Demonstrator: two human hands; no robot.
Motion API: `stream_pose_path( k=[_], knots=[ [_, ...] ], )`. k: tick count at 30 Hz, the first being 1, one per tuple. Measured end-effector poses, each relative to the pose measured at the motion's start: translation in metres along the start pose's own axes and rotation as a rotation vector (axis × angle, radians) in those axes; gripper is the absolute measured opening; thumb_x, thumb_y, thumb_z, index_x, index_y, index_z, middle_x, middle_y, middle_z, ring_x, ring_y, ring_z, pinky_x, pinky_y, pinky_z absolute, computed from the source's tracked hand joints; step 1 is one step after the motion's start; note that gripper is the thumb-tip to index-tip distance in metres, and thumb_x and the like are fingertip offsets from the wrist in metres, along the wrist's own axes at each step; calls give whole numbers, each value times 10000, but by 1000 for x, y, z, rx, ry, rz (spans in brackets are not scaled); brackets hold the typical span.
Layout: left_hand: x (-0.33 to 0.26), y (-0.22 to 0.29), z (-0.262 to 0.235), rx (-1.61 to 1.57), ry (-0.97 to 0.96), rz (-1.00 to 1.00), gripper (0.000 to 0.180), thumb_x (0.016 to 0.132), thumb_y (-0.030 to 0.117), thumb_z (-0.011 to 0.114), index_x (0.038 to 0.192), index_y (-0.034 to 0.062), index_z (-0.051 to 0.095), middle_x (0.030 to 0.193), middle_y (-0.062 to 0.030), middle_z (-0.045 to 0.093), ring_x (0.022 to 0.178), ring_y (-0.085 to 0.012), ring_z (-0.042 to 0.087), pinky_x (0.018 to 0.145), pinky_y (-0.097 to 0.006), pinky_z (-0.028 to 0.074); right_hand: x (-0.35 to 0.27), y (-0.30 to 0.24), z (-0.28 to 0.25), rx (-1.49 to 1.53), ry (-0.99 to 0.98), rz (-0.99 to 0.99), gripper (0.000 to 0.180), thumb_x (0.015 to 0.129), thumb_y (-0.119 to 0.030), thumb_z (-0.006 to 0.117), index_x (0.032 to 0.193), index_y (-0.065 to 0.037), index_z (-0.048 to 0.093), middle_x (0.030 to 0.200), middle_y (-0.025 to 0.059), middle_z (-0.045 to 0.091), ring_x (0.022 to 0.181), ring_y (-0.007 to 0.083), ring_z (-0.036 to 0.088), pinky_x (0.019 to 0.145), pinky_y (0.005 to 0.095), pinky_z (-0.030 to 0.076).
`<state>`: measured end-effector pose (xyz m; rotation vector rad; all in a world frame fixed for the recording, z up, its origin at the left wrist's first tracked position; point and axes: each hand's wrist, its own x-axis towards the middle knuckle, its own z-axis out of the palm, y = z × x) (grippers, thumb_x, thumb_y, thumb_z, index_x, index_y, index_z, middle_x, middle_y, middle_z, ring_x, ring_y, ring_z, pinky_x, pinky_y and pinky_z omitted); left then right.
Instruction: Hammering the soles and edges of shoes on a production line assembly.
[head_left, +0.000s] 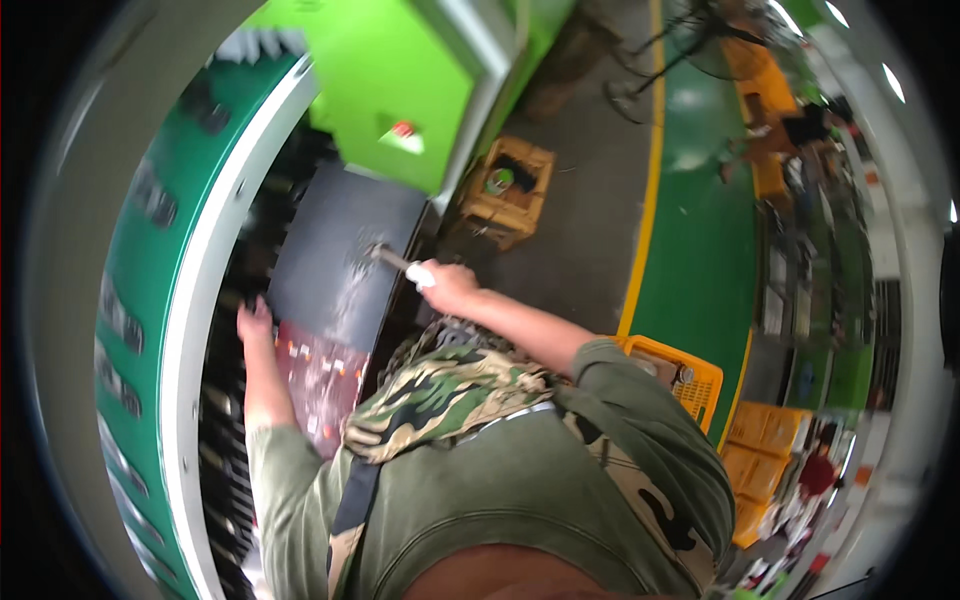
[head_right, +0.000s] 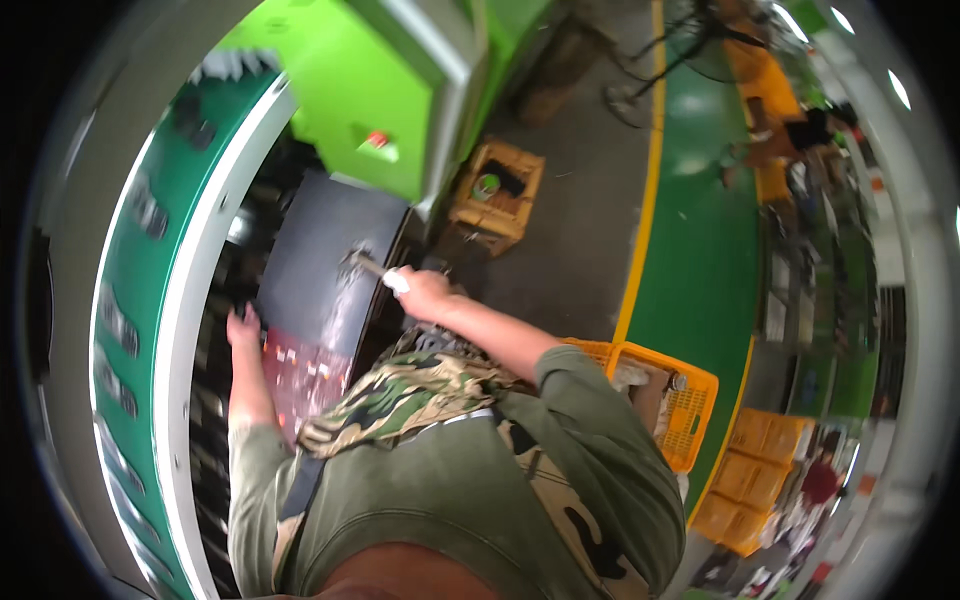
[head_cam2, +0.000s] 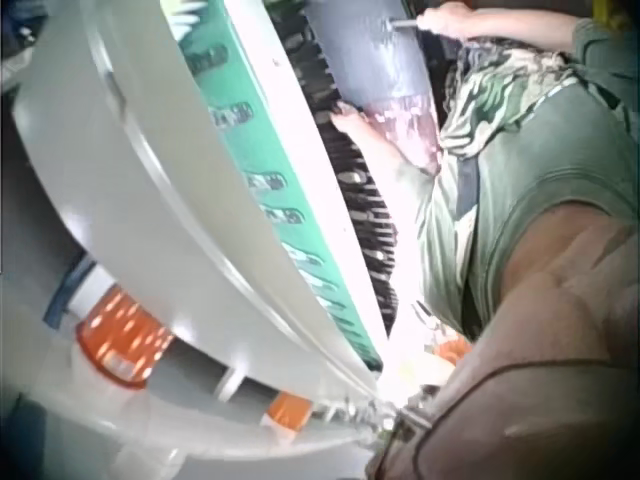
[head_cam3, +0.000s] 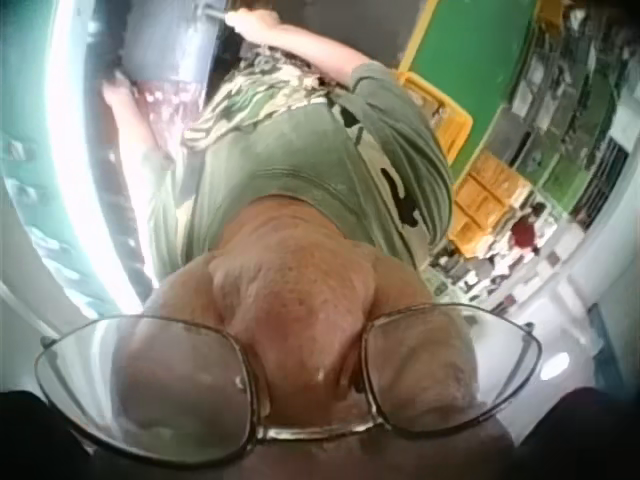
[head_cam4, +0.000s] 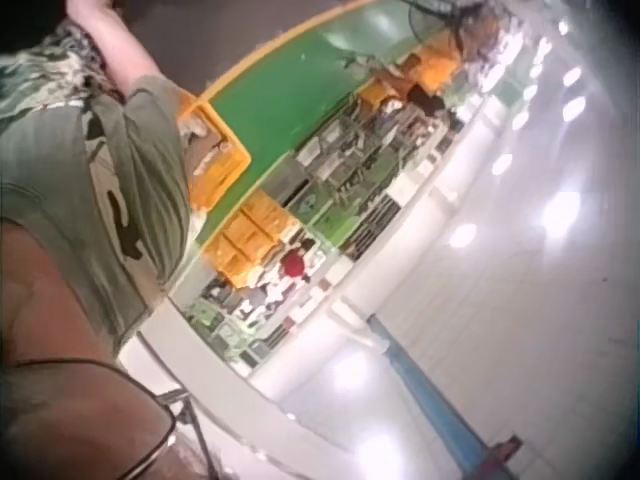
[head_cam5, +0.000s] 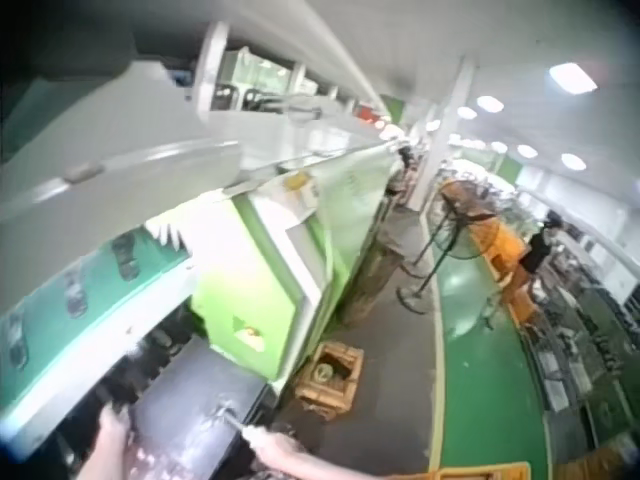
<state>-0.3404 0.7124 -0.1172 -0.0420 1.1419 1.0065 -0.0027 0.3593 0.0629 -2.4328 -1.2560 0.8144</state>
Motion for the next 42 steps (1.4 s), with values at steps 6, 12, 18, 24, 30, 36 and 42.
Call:
stream_pose_path(
  k=[6,12,18,24,30,36,42],
  knots=[
    [-35,13,-41,154,-104,-114,589,943,559,619,1109,-3,572,937,-77,684,749,-182,639,618,-286,487,44,-54,21,137,61,-179,548,846,-110,630,1376,-106,493,1165,194,606,1076,383,629,911,482,517],
    [-113,-41,-20,413,-144,74,363,995,403,612,1114,60,611,1028,-32,690,792,-145,623,672,-278,509,55,-31,45,-49,-170,-195,463,823,-42,576,1285,-72,549,1153,216,586,1115,389,603,937,474,508],
    [-196,-123,-17,617,-208,287,211,963,129,637,1156,60,586,922,-63,687,590,-121,587,471,-229,434,27,13,39,49,-124,-146,331,820,-51,532,1136,-30,629,1131,247,638,1095,421,634,923,507,528],
    [-256,-220,8,975,-502,111,288,931,115,670,1181,27,558,855,-83,666,569,-119,575,457,-238,432,3,130,18,-42,-310,-82,292,771,-147,633,1027,-18,694,1056,224,708,1043,392,677,903,501,535],
    [-241,-322,72,1149,-866,89,302,890,52,714,1155,-23,591,840,-74,687,656,-111,602,593,-254,495,-46,319,-5,-92,-324,84,251,752,-168,627,924,-36,755,1010,188,729,970,362,703,817,483,559],
    [-278,-423,207,1476,-950,76,334,896,75,688,1189,-35,573,864,-76,669,635,-122,601,525,-243,462,-106,457,-37,190,-106,487,268,801,-179,590,927,-15,760,1048,207,723,983,367,699,838,472,551],
    [-296,-583,344,1699,-1239,18,337,870,91,710,1161,-30,592,904,-84,677,671,-120,622,548,-245,486,-155,541,-43,261,-177,726,287,801,-164,594,984,-8,752,1042,205,726,984,378,698,851,473,553]
  ],
)
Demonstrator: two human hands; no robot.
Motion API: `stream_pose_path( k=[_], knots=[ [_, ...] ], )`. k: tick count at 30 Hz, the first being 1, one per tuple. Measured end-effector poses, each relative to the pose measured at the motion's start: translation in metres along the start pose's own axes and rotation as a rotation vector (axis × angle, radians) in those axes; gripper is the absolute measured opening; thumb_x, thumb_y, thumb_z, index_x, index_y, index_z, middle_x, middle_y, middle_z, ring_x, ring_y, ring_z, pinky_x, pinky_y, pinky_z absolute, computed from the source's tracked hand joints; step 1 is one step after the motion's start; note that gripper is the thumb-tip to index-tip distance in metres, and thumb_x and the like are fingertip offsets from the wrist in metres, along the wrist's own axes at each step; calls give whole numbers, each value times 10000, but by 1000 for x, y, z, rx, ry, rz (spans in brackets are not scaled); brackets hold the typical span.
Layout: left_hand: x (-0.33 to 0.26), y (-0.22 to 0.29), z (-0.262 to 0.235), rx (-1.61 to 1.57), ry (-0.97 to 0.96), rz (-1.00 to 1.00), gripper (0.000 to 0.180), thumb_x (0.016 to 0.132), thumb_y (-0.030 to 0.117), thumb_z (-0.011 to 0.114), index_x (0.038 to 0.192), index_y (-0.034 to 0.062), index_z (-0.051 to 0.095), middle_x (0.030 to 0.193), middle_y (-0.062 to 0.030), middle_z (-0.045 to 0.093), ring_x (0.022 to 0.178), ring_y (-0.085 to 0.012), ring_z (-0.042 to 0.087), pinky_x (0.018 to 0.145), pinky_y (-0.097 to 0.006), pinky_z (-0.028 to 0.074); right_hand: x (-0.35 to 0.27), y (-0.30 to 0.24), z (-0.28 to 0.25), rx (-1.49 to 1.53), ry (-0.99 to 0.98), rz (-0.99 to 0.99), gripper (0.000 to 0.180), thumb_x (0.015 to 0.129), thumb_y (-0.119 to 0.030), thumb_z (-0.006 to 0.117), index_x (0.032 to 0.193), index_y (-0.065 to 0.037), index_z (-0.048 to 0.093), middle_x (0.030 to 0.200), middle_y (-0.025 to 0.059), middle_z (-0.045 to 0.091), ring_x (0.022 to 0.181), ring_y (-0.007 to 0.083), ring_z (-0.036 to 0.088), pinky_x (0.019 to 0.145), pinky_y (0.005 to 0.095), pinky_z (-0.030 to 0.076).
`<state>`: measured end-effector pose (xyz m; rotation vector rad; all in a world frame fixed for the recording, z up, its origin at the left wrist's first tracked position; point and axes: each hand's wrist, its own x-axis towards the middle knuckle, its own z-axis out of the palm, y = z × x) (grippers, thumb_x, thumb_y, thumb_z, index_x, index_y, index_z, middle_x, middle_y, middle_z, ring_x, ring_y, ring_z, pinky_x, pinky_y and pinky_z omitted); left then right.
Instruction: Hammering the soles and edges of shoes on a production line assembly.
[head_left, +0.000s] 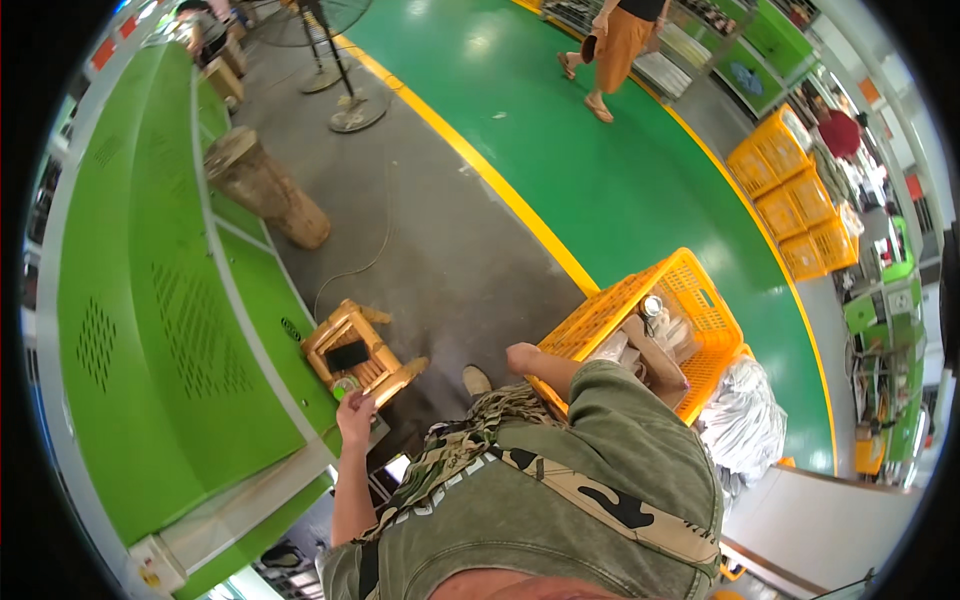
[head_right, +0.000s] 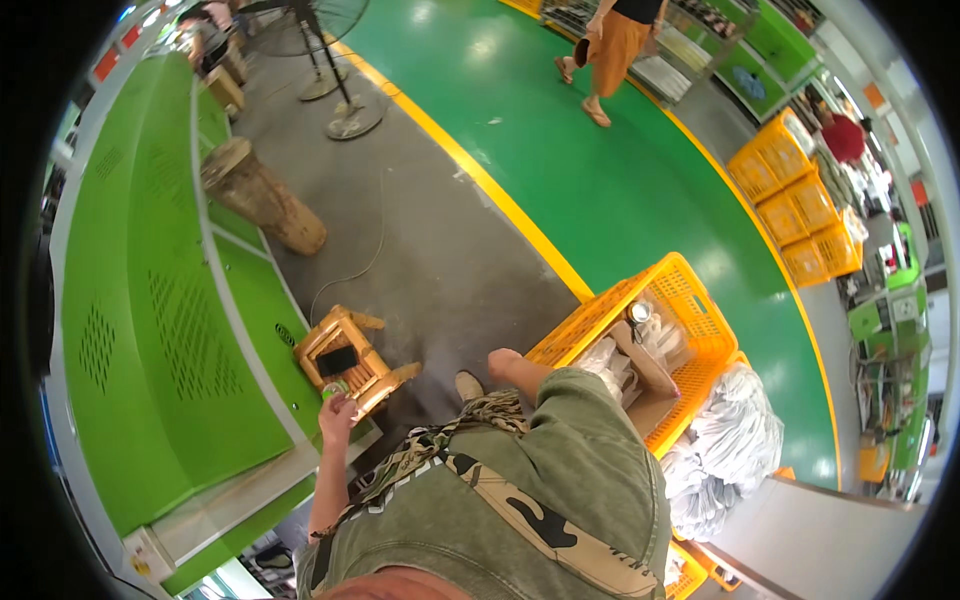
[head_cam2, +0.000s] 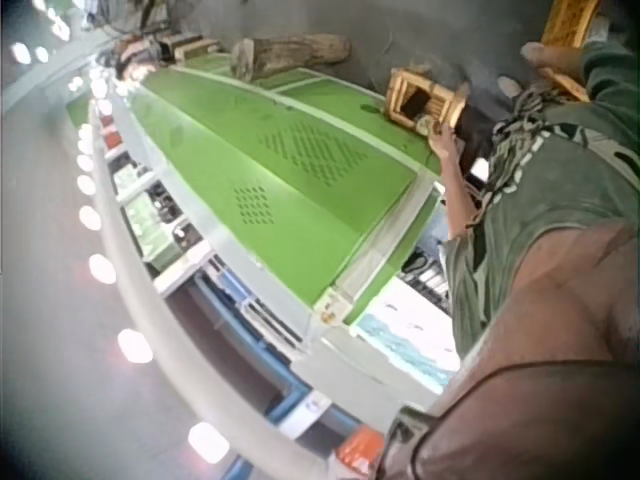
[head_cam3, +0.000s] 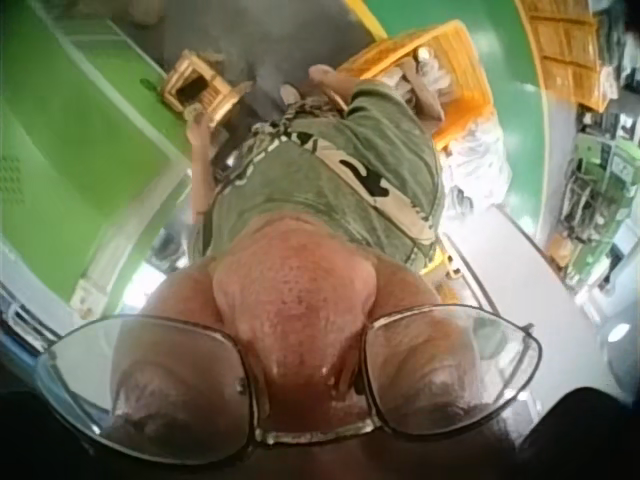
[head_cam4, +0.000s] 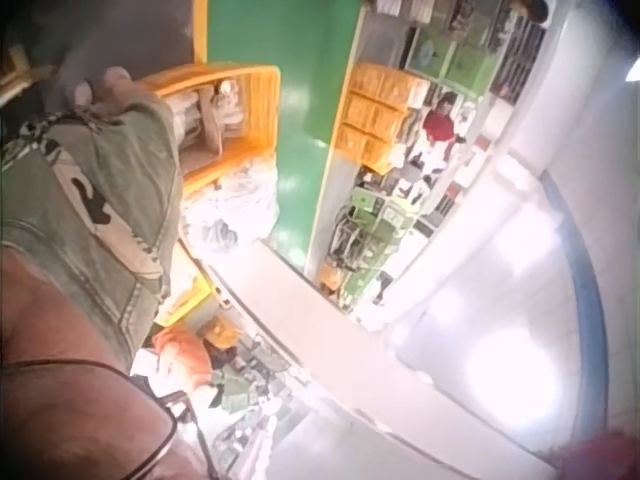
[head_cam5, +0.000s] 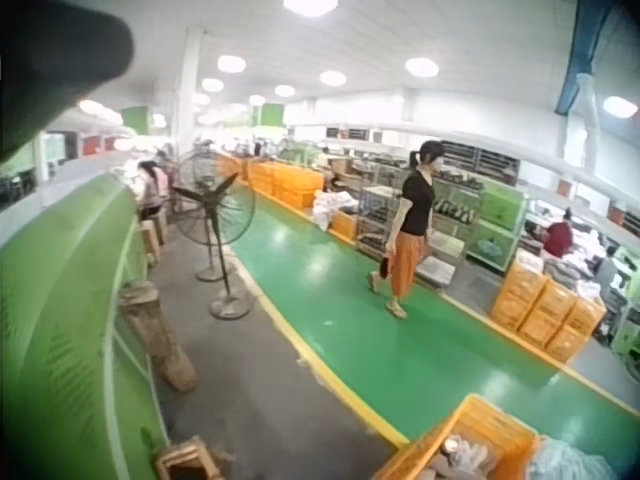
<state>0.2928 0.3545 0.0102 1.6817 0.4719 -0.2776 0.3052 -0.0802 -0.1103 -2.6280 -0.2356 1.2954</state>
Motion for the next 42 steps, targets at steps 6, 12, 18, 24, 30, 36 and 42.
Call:
stream_pose_path(
  k=[6,12,18,24,30,36,42],
  knots=[
    [89,3,54,292,-250,196,319,819,67,738,1107,-9,624,943,-61,701,765,-126,652,625,-275,537,-11,12,-12,214,60,137,360,823,-188,594,1123,-20,702,1152,199,700,1095,366,660,915,464,534],
    [103,-11,86,225,-370,-149,239,810,57,749,1005,-23,635,800,-48,640,672,-137,617,591,-274,513,-10,25,-20,359,72,133,371,823,-213,596,1129,-28,695,1159,225,688,1101,374,650,929,468,524],
    [101,34,96,429,-441,-187,279,799,86,761,1021,-22,632,768,-43,632,567,-130,575,491,-277,465,2,64,-48,469,181,196,348,764,-208,606,1027,-15,728,1058,225,712,1024,390,675,896,472,538],
    [175,35,89,366,-324,-130,254,808,110,753,982,-28,629,794,-53,645,628,-116,594,507,-267,463,29,84,-83,329,154,169,344,751,-242,597,982,-29,736,1027,226,714,986,394,683,852,482,552],
    [279,78,113,131,-296,-170,297,815,149,745,1025,-22,623,783,-64,642,637,-156,612,564,-298,491,99,107,-121,360,180,200,315,743,-265,623,936,-53,754,970,208,724,934,373,697,842,476,551],
    [400,148,141,459,-114,32,395,774,276,796,1049,15,687,932,-133,725,831,-222,705,754,-356,557,160,119,-264,406,314,183,362,758,-290,664,1055,-99,743,1022,161,735,990,364,690,885,446,547],
    [512,270,196,507,-104,236,414,797,259,790,1103,7,671,988,-118,733,913,-203,697,843,-351,550,248,153,-401,788,495,259,356,794,-297,656,1074,-88,722,964,171,738,937,333,710,867,426,549]
  ],
)
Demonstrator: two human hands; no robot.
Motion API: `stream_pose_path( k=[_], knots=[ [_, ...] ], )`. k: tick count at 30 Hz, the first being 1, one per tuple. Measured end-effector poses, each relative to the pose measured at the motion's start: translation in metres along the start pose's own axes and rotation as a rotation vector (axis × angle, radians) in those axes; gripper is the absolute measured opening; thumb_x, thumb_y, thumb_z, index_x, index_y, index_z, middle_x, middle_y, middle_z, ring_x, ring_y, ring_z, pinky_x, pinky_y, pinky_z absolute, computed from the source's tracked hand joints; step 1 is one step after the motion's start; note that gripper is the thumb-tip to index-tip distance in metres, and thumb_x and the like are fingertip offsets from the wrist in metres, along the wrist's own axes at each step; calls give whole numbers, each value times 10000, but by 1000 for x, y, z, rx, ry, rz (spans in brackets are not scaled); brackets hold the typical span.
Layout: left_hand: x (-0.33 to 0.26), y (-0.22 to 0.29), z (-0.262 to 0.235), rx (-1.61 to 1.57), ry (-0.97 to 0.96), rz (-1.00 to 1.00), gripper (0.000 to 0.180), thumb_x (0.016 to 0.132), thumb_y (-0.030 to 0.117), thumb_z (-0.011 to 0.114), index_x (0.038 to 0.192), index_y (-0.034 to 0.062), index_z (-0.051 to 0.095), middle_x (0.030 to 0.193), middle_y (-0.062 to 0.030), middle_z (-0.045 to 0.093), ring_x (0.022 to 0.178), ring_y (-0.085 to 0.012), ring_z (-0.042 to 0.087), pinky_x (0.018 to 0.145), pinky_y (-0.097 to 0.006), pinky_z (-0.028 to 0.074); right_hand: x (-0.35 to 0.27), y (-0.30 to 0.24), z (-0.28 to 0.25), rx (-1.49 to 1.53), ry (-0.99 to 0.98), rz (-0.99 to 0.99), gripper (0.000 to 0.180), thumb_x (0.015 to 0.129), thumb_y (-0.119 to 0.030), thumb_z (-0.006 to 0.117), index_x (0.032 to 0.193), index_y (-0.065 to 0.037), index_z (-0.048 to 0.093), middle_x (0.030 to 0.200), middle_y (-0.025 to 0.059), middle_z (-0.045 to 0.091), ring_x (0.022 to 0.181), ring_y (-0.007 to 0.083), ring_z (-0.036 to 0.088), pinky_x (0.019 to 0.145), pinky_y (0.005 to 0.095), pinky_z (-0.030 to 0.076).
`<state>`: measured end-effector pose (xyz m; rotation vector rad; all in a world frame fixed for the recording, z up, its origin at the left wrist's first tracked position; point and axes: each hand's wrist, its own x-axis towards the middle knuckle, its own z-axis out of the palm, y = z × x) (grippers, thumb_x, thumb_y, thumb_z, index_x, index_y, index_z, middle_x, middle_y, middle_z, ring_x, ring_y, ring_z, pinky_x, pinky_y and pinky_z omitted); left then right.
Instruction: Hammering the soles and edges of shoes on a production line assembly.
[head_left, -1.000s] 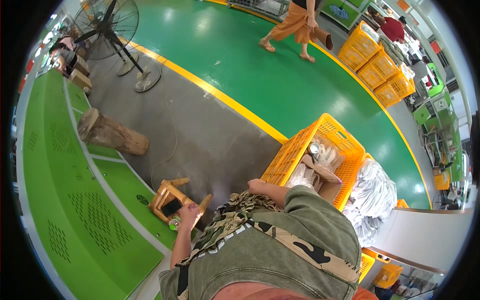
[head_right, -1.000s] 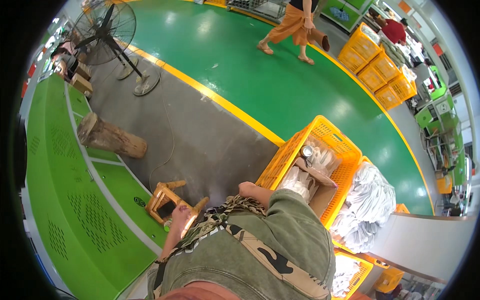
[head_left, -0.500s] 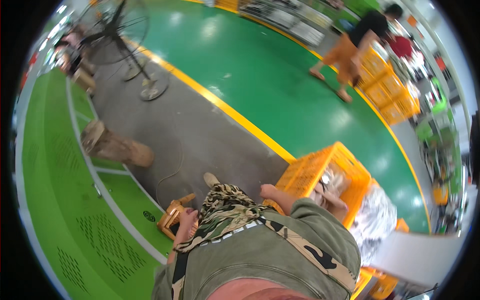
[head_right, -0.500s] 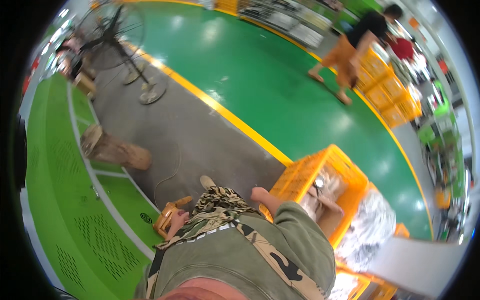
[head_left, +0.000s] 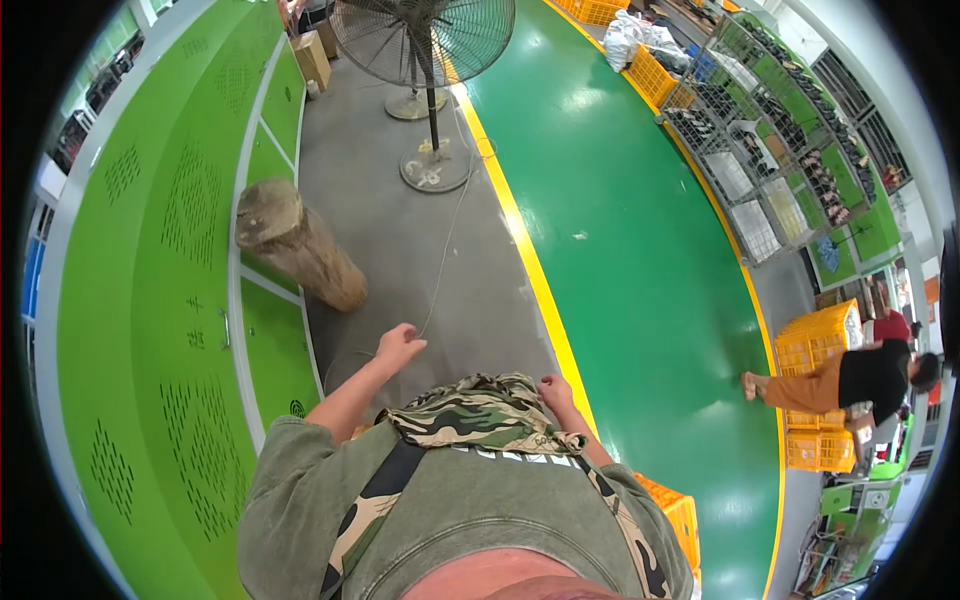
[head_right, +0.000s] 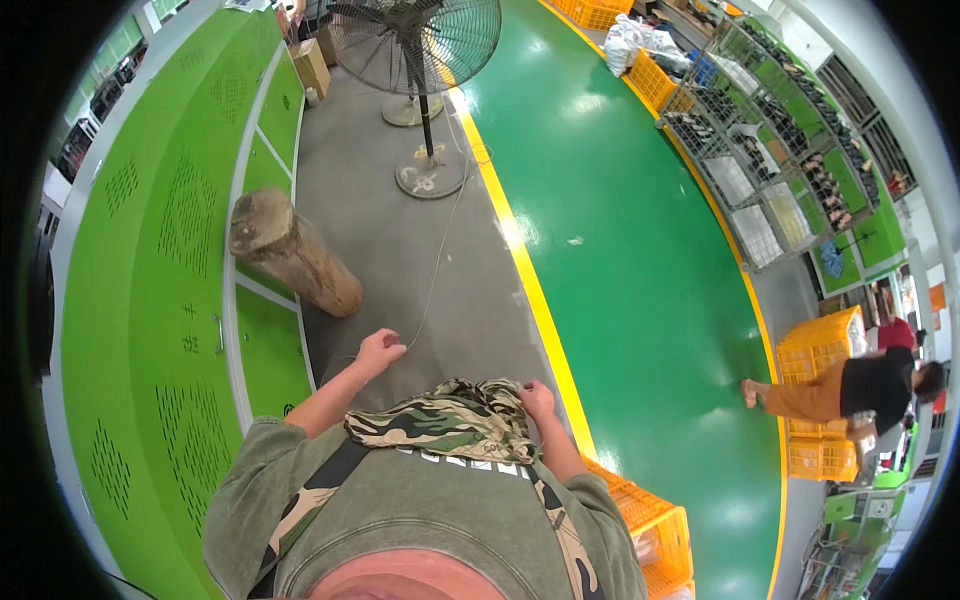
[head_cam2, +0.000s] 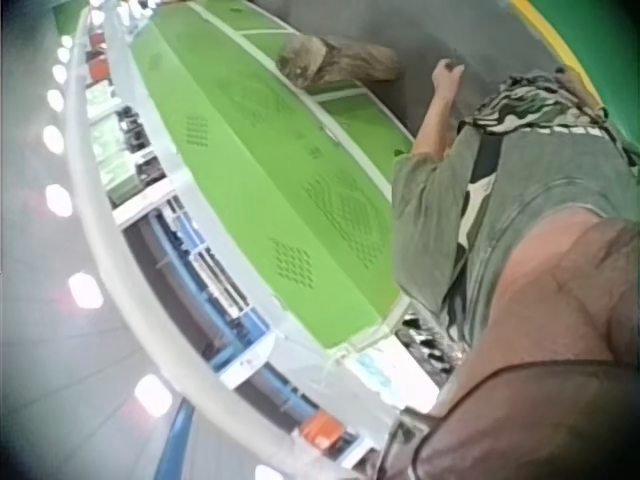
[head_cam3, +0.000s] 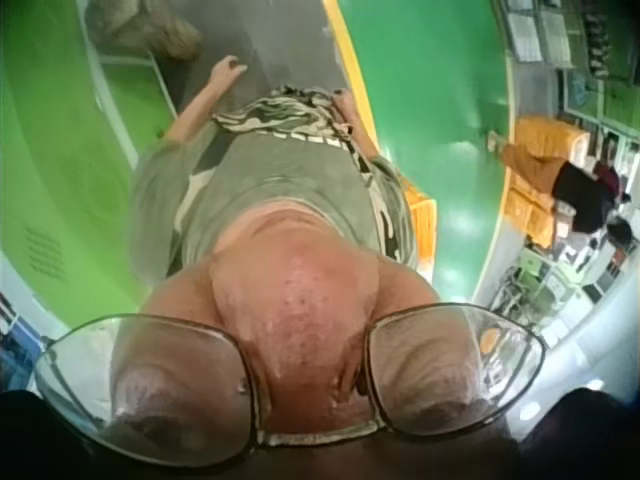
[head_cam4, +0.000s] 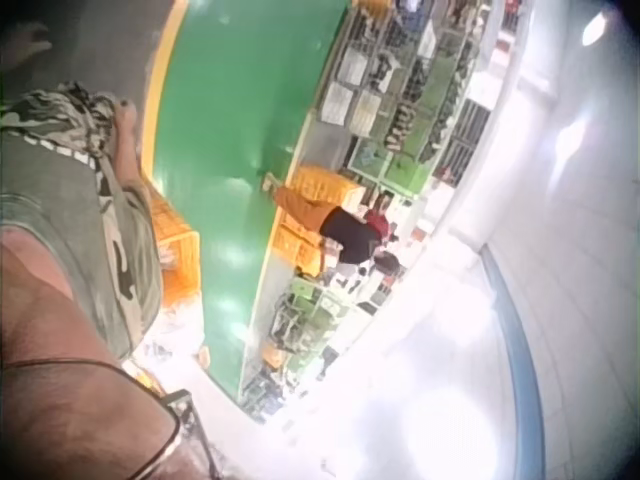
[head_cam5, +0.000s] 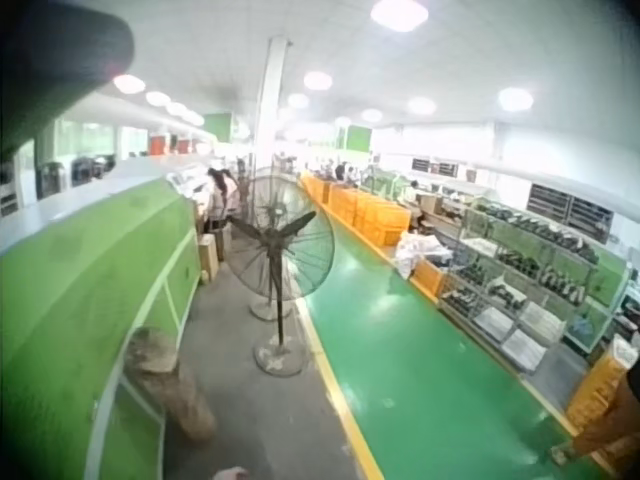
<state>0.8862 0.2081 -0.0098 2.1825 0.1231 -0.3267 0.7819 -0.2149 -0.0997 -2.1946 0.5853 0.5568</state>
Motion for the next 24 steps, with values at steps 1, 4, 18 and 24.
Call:
stream_pose_path(
  k=[1,4,18,24],
  knots=[
    [23,23,1,-19,12,38,430,793,281,790,1109,16,669,999,-136,731,941,-234,702,849,-365,551,9,-12,-11,-42,65,-47,320,793,-304,661,1011,-82,735,944,171,741,915,339,713,844,422,551],
    [91,95,5,-75,60,123,462,791,302,789,1132,20,657,1026,-157,726,989,-268,704,878,-376,550,70,0,-33,-112,41,27,321,772,-329,692,967,-80,747,944,168,743,913,344,713,835,427,553],
    [325,352,-1,-272,425,322,628,814,253,796,1333,13,536,1278,-182,631,1204,-280,599,1023,-400,476,394,-20,-289,-284,47,-15,262,810,-202,665,993,-18,706,790,163,726,532,212,675,444,358,521],
    [416,406,-79,-248,627,460,672,831,249,801,1379,7,496,1338,-152,586,1266,-268,540,1074,-389,410,488,-218,-343,240,83,-109,320,850,-241,677,1075,-12,677,821,112,719,659,178,717,509,316,525]
  ],
)
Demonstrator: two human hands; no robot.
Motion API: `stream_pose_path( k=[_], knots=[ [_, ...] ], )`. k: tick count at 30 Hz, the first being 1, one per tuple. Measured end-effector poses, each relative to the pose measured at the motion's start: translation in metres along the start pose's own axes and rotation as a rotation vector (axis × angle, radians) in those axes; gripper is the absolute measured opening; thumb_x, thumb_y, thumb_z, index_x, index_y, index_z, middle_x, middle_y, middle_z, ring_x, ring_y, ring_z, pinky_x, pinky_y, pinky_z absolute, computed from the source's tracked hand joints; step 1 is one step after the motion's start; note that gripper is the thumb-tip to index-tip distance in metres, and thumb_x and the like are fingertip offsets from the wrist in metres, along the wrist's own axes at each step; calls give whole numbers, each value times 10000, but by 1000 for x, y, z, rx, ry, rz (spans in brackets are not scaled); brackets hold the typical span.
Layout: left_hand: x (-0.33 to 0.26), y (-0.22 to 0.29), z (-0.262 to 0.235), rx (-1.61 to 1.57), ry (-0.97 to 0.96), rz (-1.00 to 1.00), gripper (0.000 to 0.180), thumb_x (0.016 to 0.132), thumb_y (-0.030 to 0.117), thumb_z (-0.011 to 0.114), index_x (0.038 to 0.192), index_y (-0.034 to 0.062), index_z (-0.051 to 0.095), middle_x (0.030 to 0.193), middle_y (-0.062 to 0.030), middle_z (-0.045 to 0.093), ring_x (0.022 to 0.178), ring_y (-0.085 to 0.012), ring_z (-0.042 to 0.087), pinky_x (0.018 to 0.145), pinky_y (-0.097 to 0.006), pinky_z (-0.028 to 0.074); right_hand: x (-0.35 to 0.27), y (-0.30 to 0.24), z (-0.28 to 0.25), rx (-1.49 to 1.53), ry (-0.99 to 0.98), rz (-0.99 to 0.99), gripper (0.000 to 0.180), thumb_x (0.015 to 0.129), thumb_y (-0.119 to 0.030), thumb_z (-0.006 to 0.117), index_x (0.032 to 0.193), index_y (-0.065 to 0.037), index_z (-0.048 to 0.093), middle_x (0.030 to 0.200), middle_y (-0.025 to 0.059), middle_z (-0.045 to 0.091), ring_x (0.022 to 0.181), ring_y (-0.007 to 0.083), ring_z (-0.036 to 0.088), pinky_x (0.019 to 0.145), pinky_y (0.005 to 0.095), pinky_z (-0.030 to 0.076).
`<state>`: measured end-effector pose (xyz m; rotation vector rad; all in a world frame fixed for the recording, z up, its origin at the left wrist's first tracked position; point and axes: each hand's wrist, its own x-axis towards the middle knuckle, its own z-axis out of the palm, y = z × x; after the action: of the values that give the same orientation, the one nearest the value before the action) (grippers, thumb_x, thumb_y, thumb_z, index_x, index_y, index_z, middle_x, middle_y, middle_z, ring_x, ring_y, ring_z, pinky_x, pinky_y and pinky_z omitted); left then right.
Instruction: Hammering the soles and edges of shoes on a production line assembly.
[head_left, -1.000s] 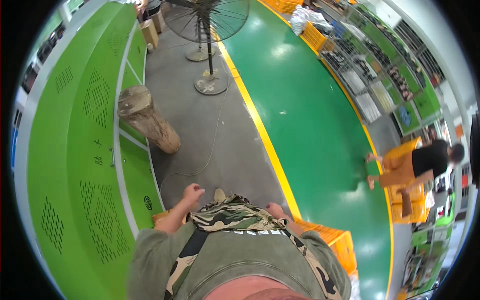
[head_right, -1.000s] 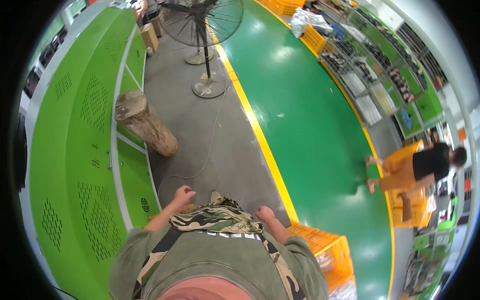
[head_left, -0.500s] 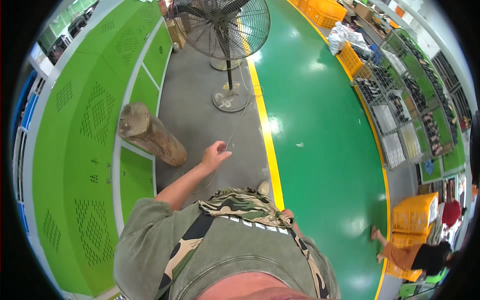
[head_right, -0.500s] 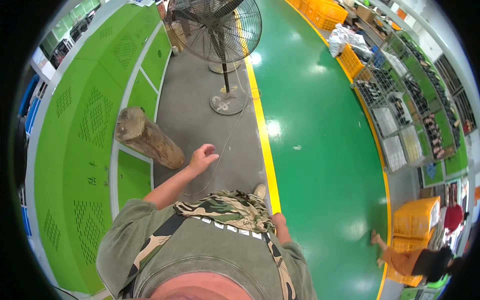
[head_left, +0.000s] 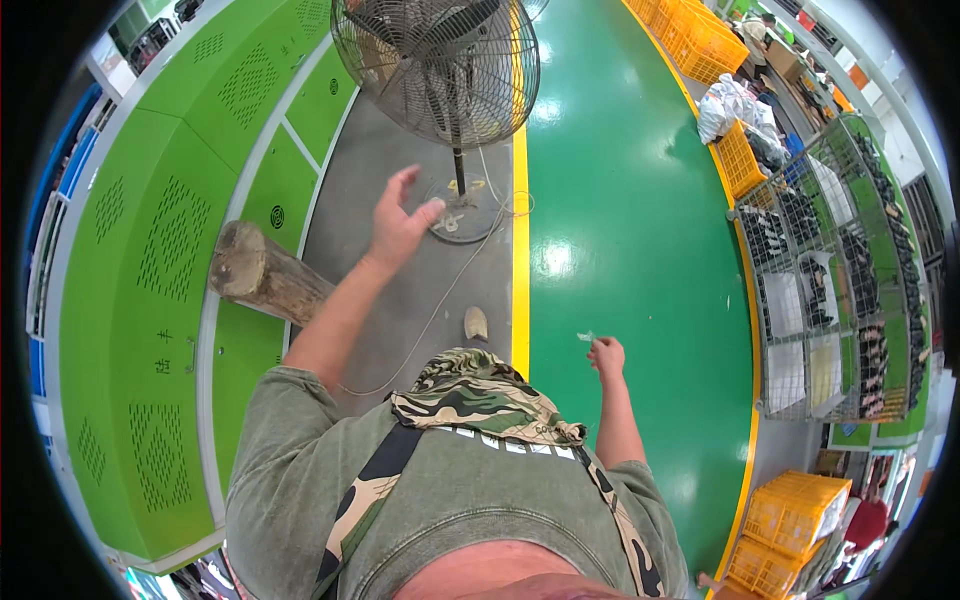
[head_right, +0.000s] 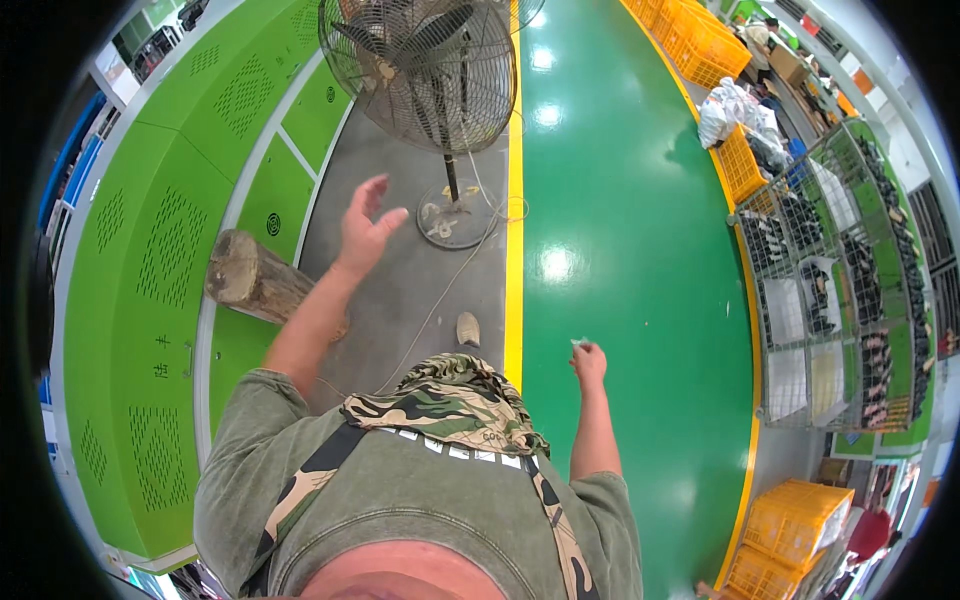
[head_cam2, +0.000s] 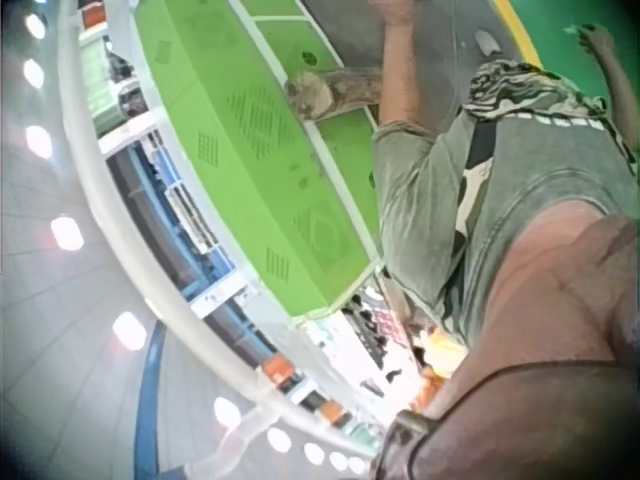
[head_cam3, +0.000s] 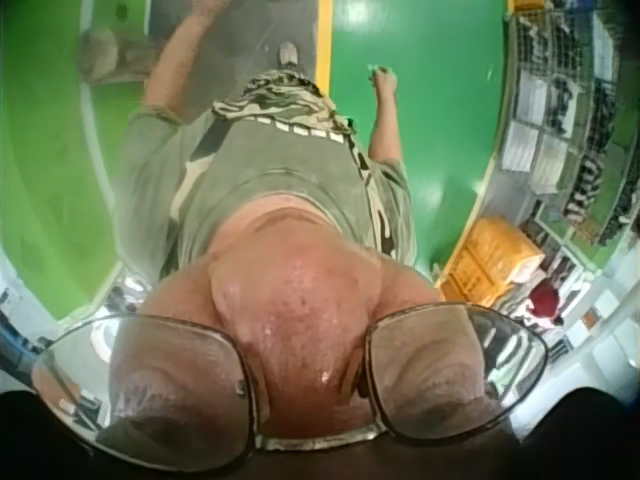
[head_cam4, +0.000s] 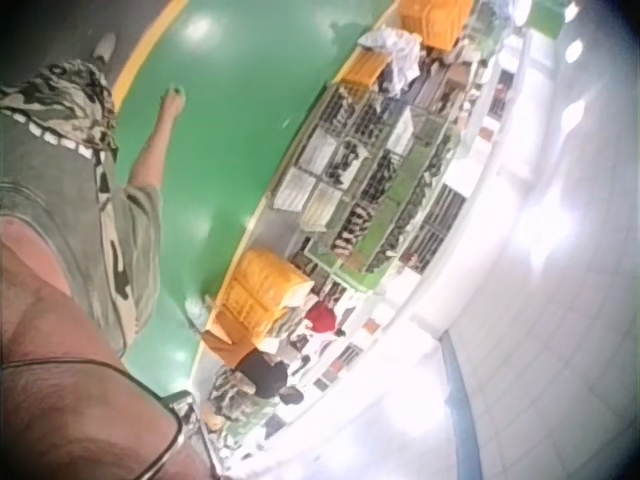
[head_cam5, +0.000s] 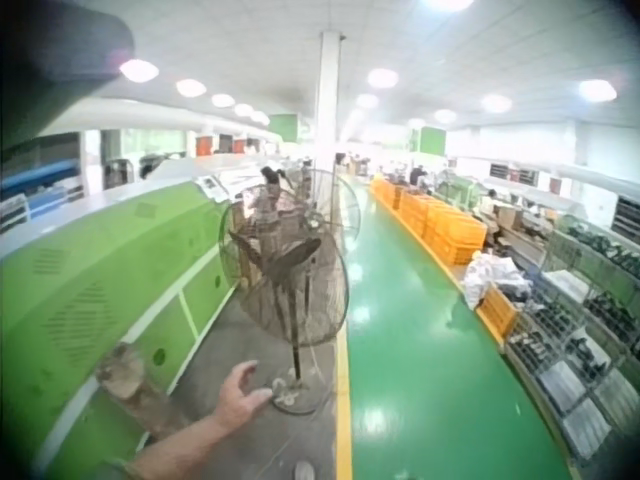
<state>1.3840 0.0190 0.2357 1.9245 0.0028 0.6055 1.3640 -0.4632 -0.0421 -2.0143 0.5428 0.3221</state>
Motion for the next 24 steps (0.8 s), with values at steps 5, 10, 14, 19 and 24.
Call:
stream_pose_path(
  k=[5,10,14,19,24],
  knots=[
    [124,23,0,30,190,300,681,825,256,808,1376,2,500,1335,-157,584,1277,-272,533,1093,-402,392,64,-141,33,201,-103,-200,298,891,-174,643,1122,14,656,904,87,711,746,172,706,588,303,533],
    [261,52,15,215,285,607,593,803,281,804,1293,30,585,1315,-147,591,1283,-326,527,1140,-460,344,136,-255,46,164,-151,-268,299,912,-178,652,1139,16,651,947,102,722,781,180,717,620,307,540],
    [343,90,51,507,225,944,437,879,298,732,1253,89,648,1357,-95,591,1329,-312,499,1153,-455,329,194,-329,48,198,-127,-425,268,920,-157,648,1123,18,649,939,103,723,777,177,718,618,294,538],
    [416,81,73,828,-4,937,512,832,342,731,1248,62,629,1390,-159,542,1402,-390,377,1173,-612,203,250,-476,79,194,-154,-710,231,910,-147,665,1062,26,664,896,123,724,767,196,720,645,311,557],
    [448,61,80,1120,-188,773,430,840,363,711,1147,66,671,1309,-140,588,1358,-372,427,1168,-607,216,297,-605,145,-41,-56,-1137,197,863,-184,695,1006,-50,676,854,146,723,797,323,708,735,406,555]
  ],
)
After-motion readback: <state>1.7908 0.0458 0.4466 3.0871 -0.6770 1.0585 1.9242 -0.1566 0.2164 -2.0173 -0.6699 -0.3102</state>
